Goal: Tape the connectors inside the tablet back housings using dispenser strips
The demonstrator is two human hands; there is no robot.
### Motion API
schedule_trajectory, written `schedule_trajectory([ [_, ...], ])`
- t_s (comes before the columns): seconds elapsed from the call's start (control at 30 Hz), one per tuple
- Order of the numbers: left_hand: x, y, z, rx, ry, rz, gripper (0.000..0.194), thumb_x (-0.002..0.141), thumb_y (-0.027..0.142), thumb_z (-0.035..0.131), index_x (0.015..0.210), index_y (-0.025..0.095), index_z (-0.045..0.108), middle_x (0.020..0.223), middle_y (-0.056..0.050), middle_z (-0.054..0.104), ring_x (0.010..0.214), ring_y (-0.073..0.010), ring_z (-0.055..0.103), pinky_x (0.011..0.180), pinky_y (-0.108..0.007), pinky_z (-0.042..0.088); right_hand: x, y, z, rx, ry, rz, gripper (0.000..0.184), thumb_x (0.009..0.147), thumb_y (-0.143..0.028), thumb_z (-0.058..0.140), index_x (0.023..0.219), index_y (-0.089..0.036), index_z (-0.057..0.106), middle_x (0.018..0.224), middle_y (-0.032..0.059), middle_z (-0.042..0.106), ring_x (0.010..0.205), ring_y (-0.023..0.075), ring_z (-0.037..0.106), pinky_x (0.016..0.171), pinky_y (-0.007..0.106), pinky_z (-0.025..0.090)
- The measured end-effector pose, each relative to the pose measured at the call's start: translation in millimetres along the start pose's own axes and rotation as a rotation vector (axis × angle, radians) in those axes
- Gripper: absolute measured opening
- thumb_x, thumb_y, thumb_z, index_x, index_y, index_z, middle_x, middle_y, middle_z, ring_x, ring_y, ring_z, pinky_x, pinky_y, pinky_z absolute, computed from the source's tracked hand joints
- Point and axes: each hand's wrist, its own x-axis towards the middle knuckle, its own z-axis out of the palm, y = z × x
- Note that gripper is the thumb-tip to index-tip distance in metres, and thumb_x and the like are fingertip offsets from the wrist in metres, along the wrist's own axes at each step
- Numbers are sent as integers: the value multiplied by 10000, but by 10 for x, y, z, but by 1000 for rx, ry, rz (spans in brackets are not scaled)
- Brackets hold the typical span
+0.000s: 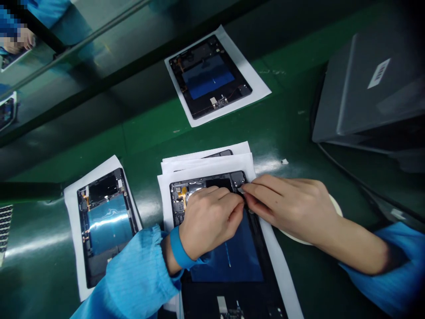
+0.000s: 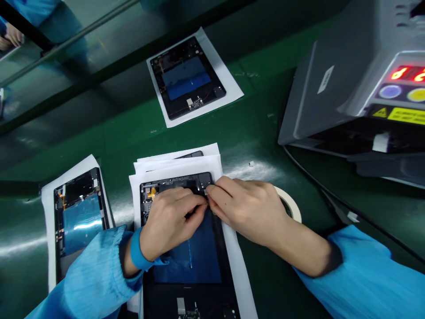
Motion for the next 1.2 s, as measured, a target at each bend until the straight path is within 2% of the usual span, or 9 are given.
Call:
schedule_trajectory([
  [0.3, -13, 3, 4, 6, -6, -9, 246, 966, 197, 525, 769, 201, 672, 687, 3, 647, 630, -164, 595, 603, -315, 441, -4, -21, -19, -27, 27, -4, 132, 940, -161, 607, 845, -176, 696, 779, -19, 693, 561, 69, 540, 521, 259, 388],
  [0.8, -11, 2, 8, 19, 4, -3, 251, 968, 201, 524, 766, 196, 674, 681, 6, 641, 625, -165, 594, 594, -322, 435, 11, -51, -9, -19, -7, 40, 209, 972, -175, 556, 814, -167, 692, 764, -12, 676, 534, 94, 484, 509, 287, 330],
  [1.03, -14, 7, 8, 29, -2, -2, 237, 963, 194, 529, 773, 198, 671, 689, 10, 647, 635, -163, 605, 602, -322, 440, 21, -51, 8, 34, -32, 32, 180, 964, -170, 572, 842, -153, 702, 790, 17, 669, 639, 138, 559, 604, 310, 369],
  [1.2, -20, 14, 0, 48, -9, -11, 227, 964, 198, 531, 782, 200, 668, 694, 15, 652, 645, -163, 611, 607, -320, 444, 14, -43, -1, 57, -55, 16, 175, 967, -176, 564, 876, -152, 712, 782, 21, 649, 676, 160, 554, 634, 318, 370],
])
